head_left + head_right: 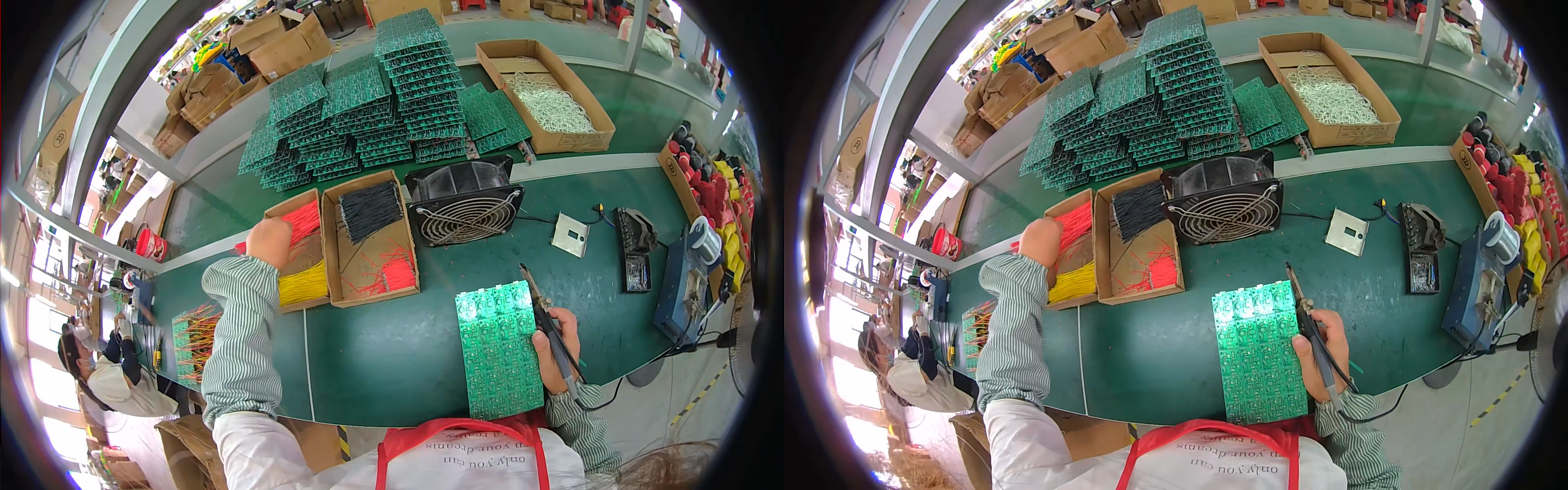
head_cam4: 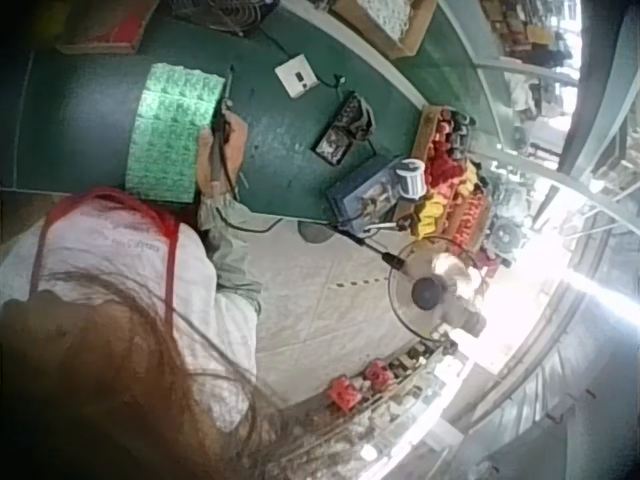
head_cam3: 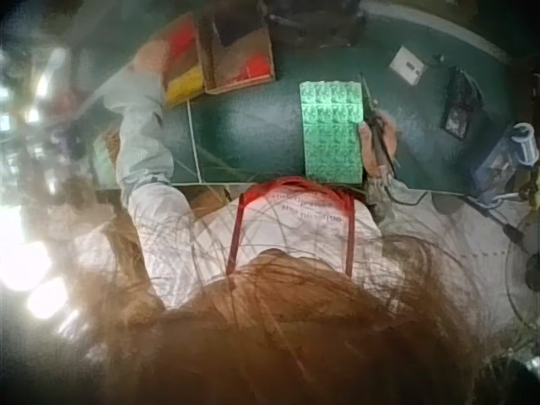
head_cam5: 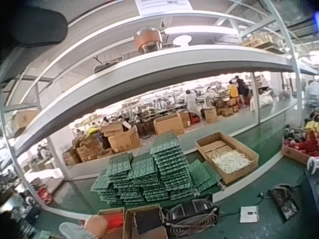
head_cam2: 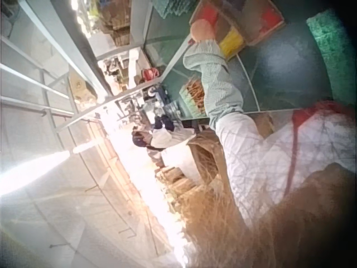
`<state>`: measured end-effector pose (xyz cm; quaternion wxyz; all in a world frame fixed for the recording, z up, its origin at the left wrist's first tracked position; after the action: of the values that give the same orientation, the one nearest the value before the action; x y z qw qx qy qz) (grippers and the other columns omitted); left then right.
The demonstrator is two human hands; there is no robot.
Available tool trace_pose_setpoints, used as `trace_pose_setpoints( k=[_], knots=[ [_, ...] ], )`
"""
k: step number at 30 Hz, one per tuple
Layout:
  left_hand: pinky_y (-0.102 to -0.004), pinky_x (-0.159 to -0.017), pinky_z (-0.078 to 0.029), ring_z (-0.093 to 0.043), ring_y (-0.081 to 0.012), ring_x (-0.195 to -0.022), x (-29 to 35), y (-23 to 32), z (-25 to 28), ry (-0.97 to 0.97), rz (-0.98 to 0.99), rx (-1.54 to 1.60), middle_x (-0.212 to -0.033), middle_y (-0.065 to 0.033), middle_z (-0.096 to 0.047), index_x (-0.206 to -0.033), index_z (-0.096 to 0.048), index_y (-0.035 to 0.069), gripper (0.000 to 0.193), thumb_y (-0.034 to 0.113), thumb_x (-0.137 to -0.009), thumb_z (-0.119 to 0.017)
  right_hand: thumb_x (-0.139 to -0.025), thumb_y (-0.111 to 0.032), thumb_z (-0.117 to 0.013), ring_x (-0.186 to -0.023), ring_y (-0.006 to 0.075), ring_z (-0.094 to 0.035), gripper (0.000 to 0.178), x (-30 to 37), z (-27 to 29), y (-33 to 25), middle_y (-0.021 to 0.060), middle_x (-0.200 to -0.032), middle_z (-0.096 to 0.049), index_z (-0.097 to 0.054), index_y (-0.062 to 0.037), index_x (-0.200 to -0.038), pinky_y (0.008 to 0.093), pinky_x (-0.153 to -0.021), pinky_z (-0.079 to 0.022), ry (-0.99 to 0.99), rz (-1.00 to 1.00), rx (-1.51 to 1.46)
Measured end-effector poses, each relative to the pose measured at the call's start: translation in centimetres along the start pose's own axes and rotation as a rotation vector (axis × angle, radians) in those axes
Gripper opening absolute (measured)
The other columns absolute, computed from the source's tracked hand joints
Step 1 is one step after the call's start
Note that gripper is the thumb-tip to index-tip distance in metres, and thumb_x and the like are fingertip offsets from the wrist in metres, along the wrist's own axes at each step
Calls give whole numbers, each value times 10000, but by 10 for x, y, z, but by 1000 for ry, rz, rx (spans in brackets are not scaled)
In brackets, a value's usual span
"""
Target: The person solders wires onto a circuit board using a soldering iron, sets the board aside, picks up a new circuit board from a stack and wires from a box, and solders the wires onto the new board.
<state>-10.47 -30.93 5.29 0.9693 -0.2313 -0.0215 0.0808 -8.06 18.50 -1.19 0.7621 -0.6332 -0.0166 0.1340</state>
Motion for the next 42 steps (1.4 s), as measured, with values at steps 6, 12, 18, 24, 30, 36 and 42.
trace_pose_setpoints(
  k=[6, 12, 18, 24, 30, 36, 42],
  knots=[
    [-394, -557, -516, -670, -264, -726, 18, 29, -41, -148, 22, -246, -745, -84, -680, -749, -711, 101, 193, 246, -809, -599, -863, -206, -659, -761, 126, -491, 406, -6, -1, 3, 77, -972, -491, -452, 1, -1145, 267, -693, -436, -24, 39, -26],
    [-406, -550, -515, -679, -259, -732, 19, 26, -62, -191, -6, -234, -774, -87, -689, -781, -719, 119, 186, 138, -815, -538, -864, -224, -656, -793, 162, -517, 407, -11, -1, -3, 112, -967, -500, -464, 7, -1138, 285, -724, -445, -64, 30, 30],
    [-387, -601, -509, -659, -300, -713, 44, 69, 70, 168, -164, 372, -784, -142, -668, -854, -677, 43, 147, 152, -836, -580, -856, -221, -677, -763, 148, -580, 364, -12, 29, -30, 101, -906, -586, -518, 13, -1085, 274, -696, -483, 53, 128, 75],
    [-302, -597, -491, -630, -224, -639, 84, 169, 123, 70, -130, 1262, -751, -127, -643, -903, -660, 11, 119, 116, -848, -645, -800, -62, -708, -747, 100, -612, 258, -15, 55, -68, 76, -853, -645, -567, 24, -998, 235, -669, -493, 32, 51, -63],
    [-316, -596, -475, -602, -241, -649, 76, 211, 116, 77, -251, 1322, -754, -130, -616, -883, -645, -4, 128, 104, -817, -659, -764, -47, -711, -671, 89, -609, 214, -22, 57, -90, 65, -773, -646, -593, 13, -932, 229, -611, -486, -46, 35, -1],
    [-321, -587, -460, -575, -223, -625, 70, 221, 113, -13, -249, 1314, -730, -115, -593, -827, -631, -7, 145, 124, -791, -681, -737, -84, -718, -591, 86, -615, 186, -33, 33, -103, 56, -695, -661, -614, -6, -870, 233, -537, -473, -209, 82, 12],
    [-313, -566, -442, -551, -200, -601, 65, 225, 103, -84, -217, 1338, -708, -107, -582, -808, -628, -5, 155, 134, -783, -693, -728, -123, -717, -579, 98, -612, 195, -45, 14, -96, 63, -680, -649, -610, -7, -843, 237, -537, -472, -267, 19, 32]
  ],
)
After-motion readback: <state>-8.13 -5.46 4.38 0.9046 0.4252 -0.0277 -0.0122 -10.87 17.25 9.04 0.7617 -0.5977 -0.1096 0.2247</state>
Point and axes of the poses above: each hand's wrist, its own x-axis away from the middle knuckle, its own z-axis out of the back of the hand, y = z × x, the point moved 7 cm from there along -x, towards the middle knuckle
